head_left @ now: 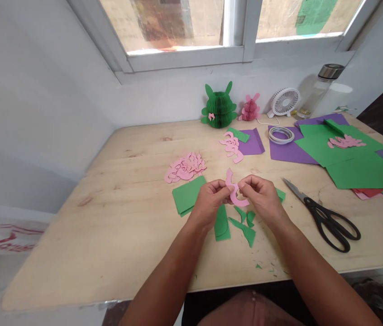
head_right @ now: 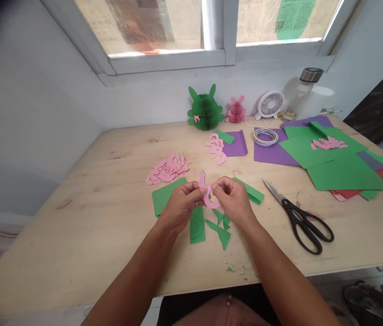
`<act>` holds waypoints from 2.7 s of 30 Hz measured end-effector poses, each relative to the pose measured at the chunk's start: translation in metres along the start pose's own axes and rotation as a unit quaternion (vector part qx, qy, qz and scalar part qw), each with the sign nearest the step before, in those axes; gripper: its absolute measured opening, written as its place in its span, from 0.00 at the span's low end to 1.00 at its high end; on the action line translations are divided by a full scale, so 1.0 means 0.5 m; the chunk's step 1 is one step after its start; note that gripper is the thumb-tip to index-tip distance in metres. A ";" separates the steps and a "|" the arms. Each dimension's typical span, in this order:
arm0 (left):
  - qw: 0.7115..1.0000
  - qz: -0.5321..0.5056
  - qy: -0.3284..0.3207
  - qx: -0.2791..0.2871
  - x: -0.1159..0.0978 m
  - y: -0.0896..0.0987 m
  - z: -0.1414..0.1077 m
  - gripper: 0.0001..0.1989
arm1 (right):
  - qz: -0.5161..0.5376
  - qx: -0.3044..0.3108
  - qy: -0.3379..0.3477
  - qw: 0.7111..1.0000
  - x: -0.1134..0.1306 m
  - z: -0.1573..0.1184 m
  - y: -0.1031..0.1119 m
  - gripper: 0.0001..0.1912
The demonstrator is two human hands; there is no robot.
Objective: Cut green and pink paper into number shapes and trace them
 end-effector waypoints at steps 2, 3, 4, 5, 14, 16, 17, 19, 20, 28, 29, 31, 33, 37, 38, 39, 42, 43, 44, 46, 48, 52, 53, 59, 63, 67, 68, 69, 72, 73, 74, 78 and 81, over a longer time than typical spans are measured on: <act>1.000 0.002 -0.004 -0.003 -0.001 0.000 0.000 0.12 | 0.000 0.002 0.002 1.000 0.004 -0.001 -0.002 0.10; 1.000 0.004 -0.006 -0.004 -0.002 0.000 0.000 0.12 | -0.001 0.004 0.002 1.000 0.005 -0.001 -0.003 0.10; 1.000 0.007 -0.010 -0.005 -0.002 0.000 0.001 0.12 | -0.001 0.007 0.002 1.000 0.005 -0.002 -0.004 0.09; 1.000 0.010 -0.013 -0.005 -0.002 0.000 0.001 0.12 | -0.002 0.009 0.001 1.000 0.004 -0.002 -0.005 0.09; 1.000 0.007 -0.007 0.007 0.000 -0.003 0.001 0.12 | 0.000 0.015 0.000 1.000 -0.010 0.001 -0.003 0.09; 1.000 0.004 -0.006 0.007 -0.002 -0.003 0.000 0.11 | 0.001 0.017 0.001 1.000 -0.012 0.003 -0.003 0.09; 1.000 0.002 -0.006 0.007 -0.003 -0.002 0.000 0.11 | 0.001 0.018 0.001 1.000 -0.012 0.003 -0.003 0.09; 1.000 0.000 -0.007 0.004 -0.005 0.000 -0.001 0.10 | 0.000 0.021 0.003 1.000 -0.014 0.004 -0.004 0.08; 1.000 -0.001 -0.006 0.002 -0.005 0.000 -0.001 0.10 | -0.001 0.023 0.004 1.000 -0.014 0.004 -0.004 0.08; 1.000 -0.015 0.006 0.009 -0.002 -0.001 -0.001 0.10 | -0.011 0.028 0.006 1.000 -0.014 0.004 -0.004 0.08; 1.000 -0.016 0.009 0.008 -0.001 0.000 -0.001 0.10 | -0.012 0.028 0.007 1.000 -0.012 0.003 -0.005 0.08; 1.000 -0.018 0.013 0.005 -0.001 0.002 -0.001 0.10 | -0.013 0.028 0.008 0.999 -0.010 0.002 -0.005 0.08; 1.000 -0.017 0.014 0.000 -0.002 0.005 0.000 0.10 | -0.014 0.025 0.009 1.000 -0.007 0.001 -0.004 0.08; 1.000 -0.018 0.016 -0.010 -0.002 0.009 0.001 0.10 | -0.016 0.022 0.008 1.000 -0.008 0.001 -0.003 0.08; 1.000 -0.019 0.016 -0.011 -0.002 0.010 0.001 0.11 | -0.016 0.022 0.008 1.000 -0.009 0.002 -0.003 0.08; 1.000 -0.020 0.016 -0.011 -0.002 0.010 0.002 0.11 | -0.016 0.023 0.008 1.000 -0.010 0.002 -0.003 0.08; 0.999 -0.027 0.015 -0.015 -0.002 0.011 0.002 0.11 | -0.017 0.025 0.007 1.000 -0.013 0.003 -0.003 0.08; 0.999 -0.028 0.015 -0.015 -0.003 0.011 0.002 0.10 | -0.018 0.026 0.006 0.999 -0.013 0.003 -0.003 0.08; 0.999 -0.028 0.015 -0.016 -0.003 0.011 0.002 0.10 | -0.018 0.028 0.005 0.999 -0.013 0.003 -0.004 0.08; 0.999 -0.028 0.015 -0.014 -0.003 0.011 0.002 0.10 | -0.019 0.031 0.003 0.999 -0.012 0.003 -0.005 0.09; 0.999 -0.027 0.013 -0.013 -0.003 0.012 0.003 0.10 | -0.022 0.032 0.002 0.999 -0.011 0.002 -0.006 0.09; 1.000 -0.023 0.012 -0.016 -0.002 0.014 0.004 0.10 | -0.030 0.028 0.005 0.999 -0.006 0.000 -0.006 0.08; 1.000 -0.023 0.010 -0.015 -0.002 0.013 0.004 0.10 | -0.031 0.027 0.006 0.999 -0.004 -0.001 -0.007 0.08; 1.000 -0.014 -0.009 -0.025 -0.009 0.018 0.004 0.10 | -0.047 0.013 0.028 0.998 -0.001 0.000 -0.006 0.08; 0.999 -0.009 -0.013 -0.039 -0.008 0.024 0.006 0.10 | -0.061 -0.045 0.054 0.996 0.011 0.002 0.015 0.07; 0.999 -0.007 -0.012 -0.039 -0.006 0.025 0.007 0.10 | -0.040 -0.117 0.108 0.986 0.064 -0.024 0.051 0.10; 0.999 -0.005 -0.011 -0.039 -0.006 0.025 0.007 0.10 | -0.031 -0.128 0.125 0.983 0.082 -0.035 0.061 0.10; 0.999 -0.002 -0.010 -0.040 -0.006 0.025 0.006 0.10 | -0.026 -0.132 0.137 0.981 0.097 -0.048 0.071 0.10; 0.999 0.007 -0.010 -0.042 -0.007 0.024 0.005 0.11 | -0.069 -0.152 0.160 0.973 0.126 -0.084 0.119 0.09; 0.999 0.010 -0.012 -0.044 -0.009 0.025 0.005 0.11 | -0.110 -0.158 0.164 0.967 0.127 -0.094 0.139 0.09; 0.999 0.011 -0.015 -0.046 -0.010 0.025 0.005 0.11 | -0.162 -0.160 0.162 0.960 0.122 -0.102 0.159 0.09; 0.998 0.011 -0.031 -0.053 -0.013 0.027 0.008 0.11 | -0.409 -0.168 0.121 0.889 0.056 -0.135 0.254 0.14; 0.997 0.008 -0.049 -0.059 -0.015 0.030 0.013 0.12 | -0.565 -0.193 0.102 0.796 -0.002 -0.172 0.318 0.18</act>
Point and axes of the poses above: each hand's wrist, its own z-axis towards the middle knuckle, its own y-axis out of the back of the hand, x = y × z, the point moved 8 cm from there along z, towards the middle knuckle, and after that the axes turned 3 degrees about -y, right-handed, at the moved point
